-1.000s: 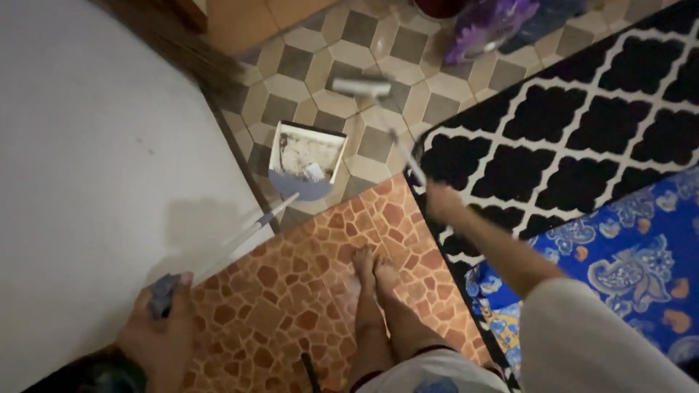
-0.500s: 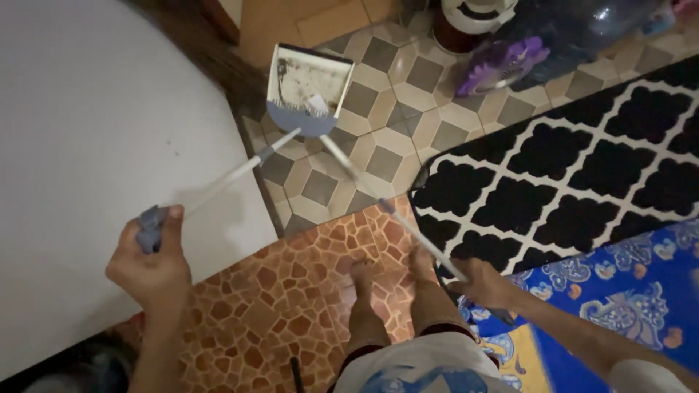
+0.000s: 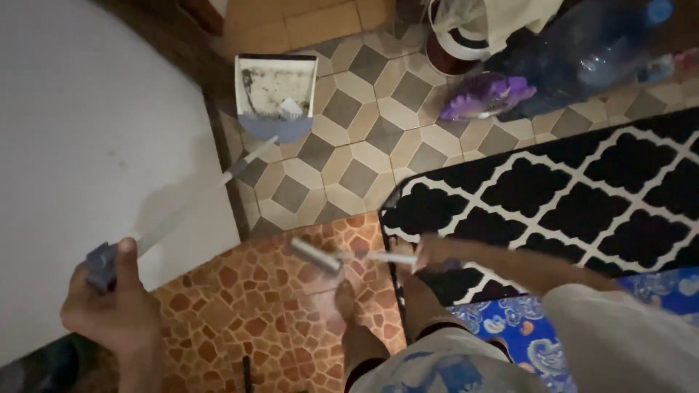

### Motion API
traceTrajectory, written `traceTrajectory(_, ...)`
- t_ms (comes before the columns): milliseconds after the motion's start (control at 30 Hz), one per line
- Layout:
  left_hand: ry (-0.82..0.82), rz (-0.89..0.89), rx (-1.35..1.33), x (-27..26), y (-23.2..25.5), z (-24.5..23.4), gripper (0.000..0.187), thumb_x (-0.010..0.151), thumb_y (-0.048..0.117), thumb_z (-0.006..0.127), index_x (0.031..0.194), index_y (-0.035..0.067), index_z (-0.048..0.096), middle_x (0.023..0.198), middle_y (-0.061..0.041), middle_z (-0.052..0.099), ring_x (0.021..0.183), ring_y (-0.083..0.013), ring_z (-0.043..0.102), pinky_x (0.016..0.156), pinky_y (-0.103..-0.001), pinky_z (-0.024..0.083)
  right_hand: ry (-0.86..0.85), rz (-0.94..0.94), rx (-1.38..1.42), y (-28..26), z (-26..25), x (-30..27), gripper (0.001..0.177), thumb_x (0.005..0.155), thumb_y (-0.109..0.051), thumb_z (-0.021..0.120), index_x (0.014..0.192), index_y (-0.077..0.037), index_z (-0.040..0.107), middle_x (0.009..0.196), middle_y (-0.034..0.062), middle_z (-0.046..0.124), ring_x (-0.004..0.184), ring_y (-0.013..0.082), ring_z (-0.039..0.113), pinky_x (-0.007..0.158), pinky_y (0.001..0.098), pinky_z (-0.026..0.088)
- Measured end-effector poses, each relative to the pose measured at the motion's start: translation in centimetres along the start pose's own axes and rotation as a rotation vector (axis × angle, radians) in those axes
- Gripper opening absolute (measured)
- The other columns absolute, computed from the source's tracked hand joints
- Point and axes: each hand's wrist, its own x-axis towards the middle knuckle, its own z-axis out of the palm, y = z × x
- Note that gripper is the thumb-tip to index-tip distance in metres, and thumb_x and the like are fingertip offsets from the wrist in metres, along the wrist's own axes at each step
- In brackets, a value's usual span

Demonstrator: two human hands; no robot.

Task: The person sweeps debris from the floor using a small broom and dustpan, moving between different sections of the room and clearing items aside to reach corners.

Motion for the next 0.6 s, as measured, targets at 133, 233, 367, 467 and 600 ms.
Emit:
traceTrajectory(133, -0.020, -0.011, 0.227, -1.0, 2.5, 0.8, 0.017, 0.107, 0.005, 0.078, 0.105, -0.010, 0.071, 0.087, -0.007, 0.067, 0.076, -0.0086, 0.053, 0.075, -0.029, 0.047, 0.096, 0.163, -0.019, 2.0, -11.6, -3.3, 0.018, 0.082, -0.022, 0.078, 0.079, -0.004, 0.078, 0.058, 0.0078, 0.067, 0.050, 0.0189, 0.064, 0.053, 0.0370, 0.054)
traceTrajectory(233, -0.039, -0.112, 0.310, -1.1, 3.5, 1.9, 0.019, 0.106, 0.009, 0.078, 0.100, -0.009, 0.073, 0.079, -0.007, 0.066, 0.070, -0.0088, 0.051, 0.068, -0.029, 0.044, 0.172, -0.309, -0.475, 0.6, -17.5, -4.0, 0.014, 0.079, -0.018, 0.078, 0.080, -0.004, 0.078, 0.061, 0.0099, 0.067, 0.052, 0.0197, 0.064, 0.057, 0.0373, 0.055)
traceTrajectory(367, 0.002, -0.161, 0.307, -1.5, 3.7, 2.6, 0.018, 0.107, 0.008, 0.082, 0.100, -0.007, 0.073, 0.078, -0.005, 0.067, 0.073, -0.0074, 0.052, 0.065, -0.027, 0.043, 0.099, 0.211, -0.094, -4.0, -20.1, -5.4, 0.017, 0.087, -0.015, 0.071, 0.098, -0.003, 0.071, 0.063, 0.0143, 0.069, 0.052, 0.0241, 0.067, 0.054, 0.0393, 0.057)
traceTrajectory(467, 0.034, -0.142, 0.310, -1.6, 3.9, 2.8, 0.016, 0.105, 0.007, 0.083, 0.105, -0.006, 0.074, 0.080, -0.003, 0.067, 0.073, -0.0064, 0.052, 0.064, -0.026, 0.042, 0.104, 0.104, -0.077, -4.2, -17.2, -6.4, 0.023, 0.090, -0.020, 0.069, 0.103, -0.002, 0.073, 0.072, 0.0049, 0.064, 0.053, 0.0185, 0.063, 0.049, 0.0364, 0.057)
traceTrajectory(600, 0.014, -0.276, 0.287, -1.6, 4.3, 2.9, 0.024, 0.110, 0.011, 0.081, 0.094, -0.005, 0.073, 0.074, -0.002, 0.064, 0.064, -0.0083, 0.046, 0.059, -0.029, 0.035, 0.268, -0.361, -0.045, -1.9, -10.6, -6.2, 0.026, 0.085, -0.023, 0.076, 0.104, -0.006, 0.078, 0.066, 0.0072, 0.068, 0.051, 0.0154, 0.062, 0.048, 0.0322, 0.051)
